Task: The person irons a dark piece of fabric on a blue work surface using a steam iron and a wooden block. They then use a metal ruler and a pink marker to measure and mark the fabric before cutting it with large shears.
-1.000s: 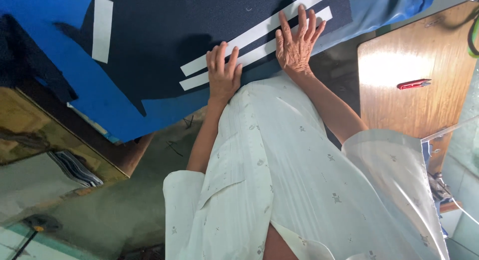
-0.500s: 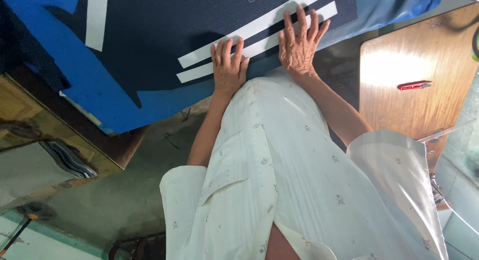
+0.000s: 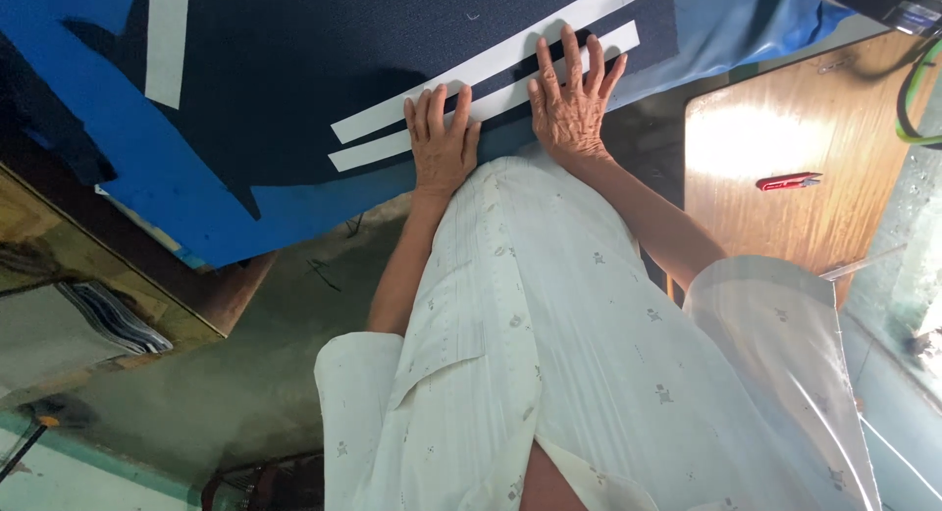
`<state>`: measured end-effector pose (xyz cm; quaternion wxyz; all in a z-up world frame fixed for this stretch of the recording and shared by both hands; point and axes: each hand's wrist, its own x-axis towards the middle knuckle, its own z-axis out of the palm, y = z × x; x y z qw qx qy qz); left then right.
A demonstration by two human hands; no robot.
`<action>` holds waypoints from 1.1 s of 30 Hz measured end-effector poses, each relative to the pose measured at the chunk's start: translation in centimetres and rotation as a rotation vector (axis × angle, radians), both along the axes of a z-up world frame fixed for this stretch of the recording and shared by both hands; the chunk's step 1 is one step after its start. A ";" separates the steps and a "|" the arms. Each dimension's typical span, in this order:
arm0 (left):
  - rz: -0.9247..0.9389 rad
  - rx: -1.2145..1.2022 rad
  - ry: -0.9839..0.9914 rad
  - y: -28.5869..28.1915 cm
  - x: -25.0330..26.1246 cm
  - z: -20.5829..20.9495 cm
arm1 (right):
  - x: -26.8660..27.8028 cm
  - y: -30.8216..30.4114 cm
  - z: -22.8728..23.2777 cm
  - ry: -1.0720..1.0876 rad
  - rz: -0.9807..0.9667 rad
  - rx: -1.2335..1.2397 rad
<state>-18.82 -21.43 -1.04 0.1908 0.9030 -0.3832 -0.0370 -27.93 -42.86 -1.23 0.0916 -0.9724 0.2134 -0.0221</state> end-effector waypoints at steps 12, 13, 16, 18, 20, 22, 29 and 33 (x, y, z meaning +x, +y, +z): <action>0.032 0.025 -0.060 -1.8 -0.8 -0.8 | 0.7 -1.9 2.4 0.080 0.127 0.029; 0.034 0.026 -0.061 -1.7 -0.8 -0.8 | 0.7 -1.9 2.5 0.079 0.129 0.030; 0.025 0.019 -0.053 -1.7 -0.6 -0.7 | 0.8 -1.9 2.9 0.105 0.132 0.014; 0.037 0.026 -0.060 -1.8 -0.6 -0.5 | 0.8 -1.9 3.2 0.189 0.125 0.085; 0.052 0.008 -0.083 -1.8 -0.6 -0.6 | 0.9 -2.0 3.0 0.157 0.128 0.082; 0.067 -0.009 -0.104 -1.8 -0.6 -0.8 | 1.0 -2.0 3.0 0.128 0.130 0.080; 0.085 -0.001 -0.091 -1.7 -0.9 -1.3 | 1.1 -2.1 2.9 0.151 0.143 0.124; 0.072 -0.016 -0.094 -1.9 -1.1 -1.3 | 1.0 -2.0 2.7 0.134 0.148 0.134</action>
